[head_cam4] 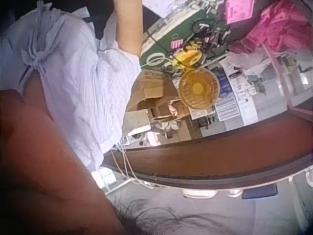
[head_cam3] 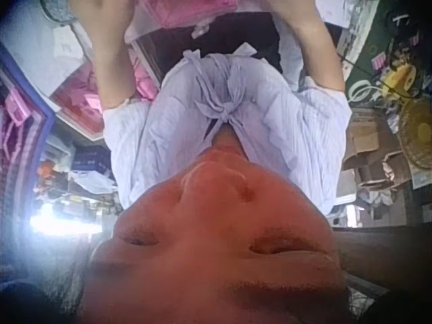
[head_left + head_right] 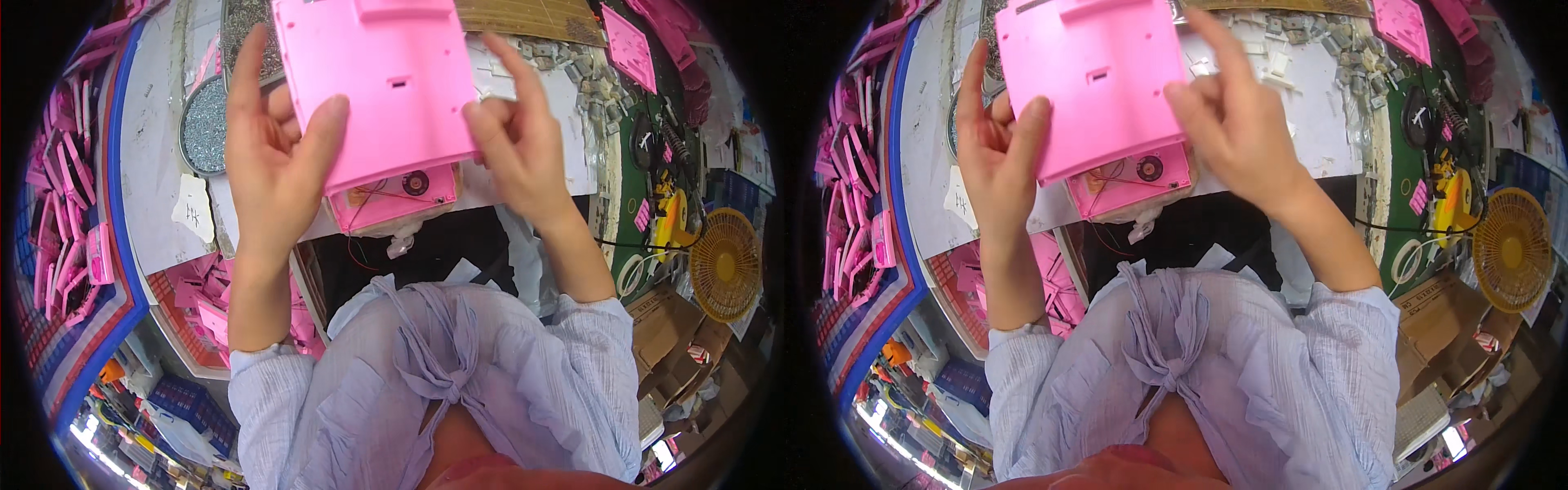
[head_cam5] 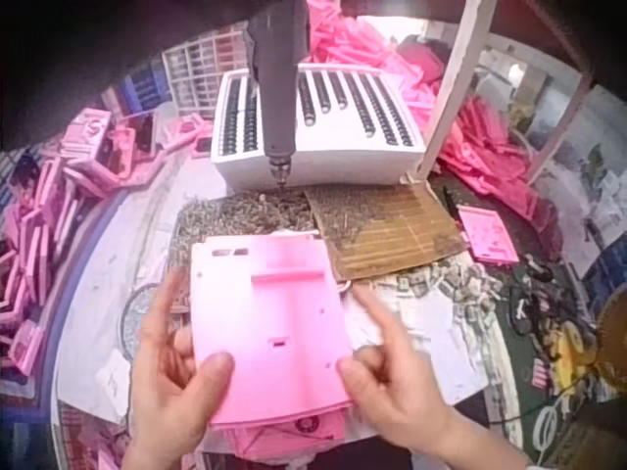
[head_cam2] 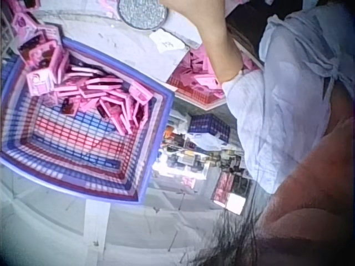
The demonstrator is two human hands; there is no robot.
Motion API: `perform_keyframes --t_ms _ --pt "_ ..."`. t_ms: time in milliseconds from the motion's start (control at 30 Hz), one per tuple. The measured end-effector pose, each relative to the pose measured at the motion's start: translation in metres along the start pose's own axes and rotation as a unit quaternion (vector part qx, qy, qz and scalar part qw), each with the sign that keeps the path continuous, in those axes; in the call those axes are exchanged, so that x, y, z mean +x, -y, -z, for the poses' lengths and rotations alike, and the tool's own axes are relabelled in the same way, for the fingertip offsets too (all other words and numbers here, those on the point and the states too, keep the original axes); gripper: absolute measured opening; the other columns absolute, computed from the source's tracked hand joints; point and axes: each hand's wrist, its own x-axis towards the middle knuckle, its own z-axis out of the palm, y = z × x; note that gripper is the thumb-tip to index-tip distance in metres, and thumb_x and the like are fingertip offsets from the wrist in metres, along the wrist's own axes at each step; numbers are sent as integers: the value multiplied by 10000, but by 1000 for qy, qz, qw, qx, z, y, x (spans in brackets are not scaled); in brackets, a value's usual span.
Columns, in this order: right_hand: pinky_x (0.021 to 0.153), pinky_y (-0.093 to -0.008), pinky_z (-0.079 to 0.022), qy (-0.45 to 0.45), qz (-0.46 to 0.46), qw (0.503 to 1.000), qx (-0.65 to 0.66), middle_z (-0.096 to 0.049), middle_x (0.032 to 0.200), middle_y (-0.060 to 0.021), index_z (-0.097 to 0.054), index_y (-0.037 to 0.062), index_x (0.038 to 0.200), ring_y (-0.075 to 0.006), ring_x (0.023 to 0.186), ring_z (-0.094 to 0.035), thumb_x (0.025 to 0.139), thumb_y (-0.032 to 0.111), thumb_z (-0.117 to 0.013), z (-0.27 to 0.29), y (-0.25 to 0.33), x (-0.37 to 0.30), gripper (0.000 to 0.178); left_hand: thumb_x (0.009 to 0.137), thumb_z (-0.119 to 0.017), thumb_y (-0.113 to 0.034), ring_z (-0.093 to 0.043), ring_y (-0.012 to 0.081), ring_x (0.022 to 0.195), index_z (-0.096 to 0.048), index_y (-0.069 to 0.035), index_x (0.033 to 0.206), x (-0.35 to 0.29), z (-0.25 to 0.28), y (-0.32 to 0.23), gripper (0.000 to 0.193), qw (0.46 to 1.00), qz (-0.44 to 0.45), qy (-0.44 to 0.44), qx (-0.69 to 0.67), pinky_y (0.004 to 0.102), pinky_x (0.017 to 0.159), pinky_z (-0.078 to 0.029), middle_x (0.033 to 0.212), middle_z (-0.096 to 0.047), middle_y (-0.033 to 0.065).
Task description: Assembling electronic toy components by soldering wires and screwing parts together on a factory workbench.
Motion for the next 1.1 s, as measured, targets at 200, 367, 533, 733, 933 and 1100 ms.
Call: perform_keyframes --t_ms 200,367,533,733,933,1100 --pt "513 -369 -437 20 22 982 -188 -578 607 -89 -364 31 1517 -261 509 -587 970 129 -624 -12 -34 -43 613 894 -729 -217 -728 251 745 -385 33 1508 -42 13 25 747 910 -33 47 410 346 677 -567 904 -720 200" --pt "523 -388 -471 26 58 967 -245 -621 647 -117 -447 37 1450 -287 558 -633 955 150 -642 -19 -44 -38 545 896 -712 -237 -690 297 662 -428 -6 1497 -39 19 35 704 912 -21 54 406 372 629 -545 855 -704 192" --pt "563 -329 -481 73 45 970 -226 -647 656 -128 -538 46 1388 -233 555 -641 966 128 -629 -18 -41 -27 440 903 -710 -226 -652 249 619 -431 -11 1493 -48 27 38 687 926 11 41 375 355 595 -519 790 -662 157" --pt "574 -372 -507 167 76 946 -269 -676 713 -145 -603 98 1388 -282 578 -655 921 115 -674 -12 -33 -14 473 908 -724 -199 -532 183 536 -437 0 1495 -73 21 37 684 915 95 -25 391 339 537 -458 627 -521 53" --pt "521 -435 -506 247 79 870 -418 -604 592 -137 -555 275 1455 -340 524 -621 929 379 -694 -1 -19 -5 554 921 -712 -173 -517 212 513 -493 -12 1479 -81 27 44 620 923 98 -2 373 348 527 -442 585 -461 69" --pt "514 -430 -459 274 102 844 -449 -565 570 -141 -532 261 1483 -348 501 -568 892 322 -740 -2 -8 2 629 929 -715 -150 -410 109 550 -473 -55 1510 -88 37 32 637 934 156 42 318 263 547 -382 603 -392 17"
